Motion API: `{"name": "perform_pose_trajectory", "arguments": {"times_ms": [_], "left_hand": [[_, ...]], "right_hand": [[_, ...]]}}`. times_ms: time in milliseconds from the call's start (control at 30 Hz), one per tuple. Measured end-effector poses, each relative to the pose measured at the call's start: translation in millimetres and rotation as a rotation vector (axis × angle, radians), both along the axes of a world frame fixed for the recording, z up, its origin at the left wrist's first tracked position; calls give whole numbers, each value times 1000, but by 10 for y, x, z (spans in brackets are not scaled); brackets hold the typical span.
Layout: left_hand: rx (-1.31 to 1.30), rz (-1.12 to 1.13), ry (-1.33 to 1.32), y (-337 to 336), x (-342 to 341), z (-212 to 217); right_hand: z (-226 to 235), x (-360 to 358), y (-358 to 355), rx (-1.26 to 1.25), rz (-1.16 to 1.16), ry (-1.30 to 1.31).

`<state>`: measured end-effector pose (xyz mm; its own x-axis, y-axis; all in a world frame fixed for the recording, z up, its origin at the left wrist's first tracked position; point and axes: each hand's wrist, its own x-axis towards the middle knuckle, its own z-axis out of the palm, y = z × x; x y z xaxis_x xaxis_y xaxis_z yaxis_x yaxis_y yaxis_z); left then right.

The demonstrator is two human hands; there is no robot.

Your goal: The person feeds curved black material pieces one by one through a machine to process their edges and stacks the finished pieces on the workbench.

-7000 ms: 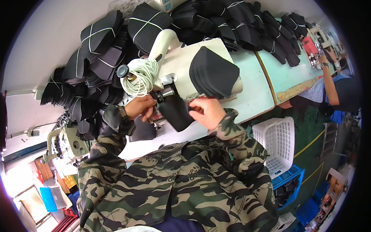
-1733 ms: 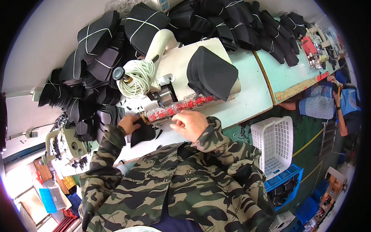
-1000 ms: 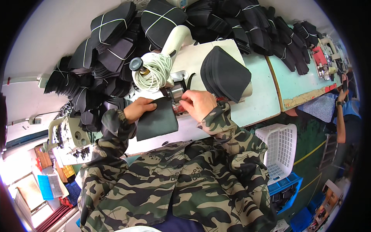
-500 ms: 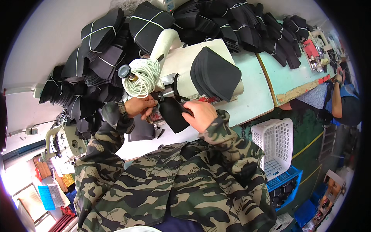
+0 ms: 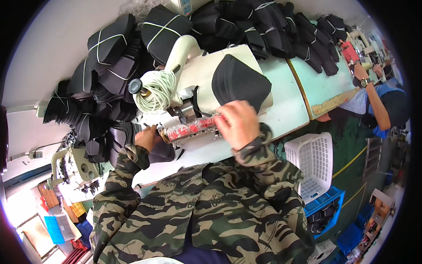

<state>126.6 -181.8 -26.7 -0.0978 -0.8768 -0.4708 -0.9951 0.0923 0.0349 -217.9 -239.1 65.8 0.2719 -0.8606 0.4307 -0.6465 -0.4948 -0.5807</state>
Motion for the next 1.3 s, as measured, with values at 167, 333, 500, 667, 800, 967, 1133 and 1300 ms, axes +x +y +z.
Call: {"name": "perform_pose_trajectory", "arguments": {"times_ms": [167,333,500,667,800,967,1133,1300], "left_hand": [[-66,71,-22,-38,1,97],[-11,38,4,-19,99,113],[-319,168,109,-58,97,-14],[73,998,1086,-643,254,-211],[73,948,1148,-701,140,-341],[-75,901,1174,-676,-15,-453],[-83,983,1005,-679,89,-599],[-106,1099,1124,-675,-14,-468]], "right_hand": [[-102,477,289,273,283,-166],[-159,434,276,331,259,-215],[-175,510,178,453,155,-65],[-479,377,402,897,359,347],[-1164,49,543,1053,78,165],[-1545,174,532,1453,-126,-481],[-1660,309,589,1044,-160,-327],[-1692,273,592,1179,-200,-450]]}}
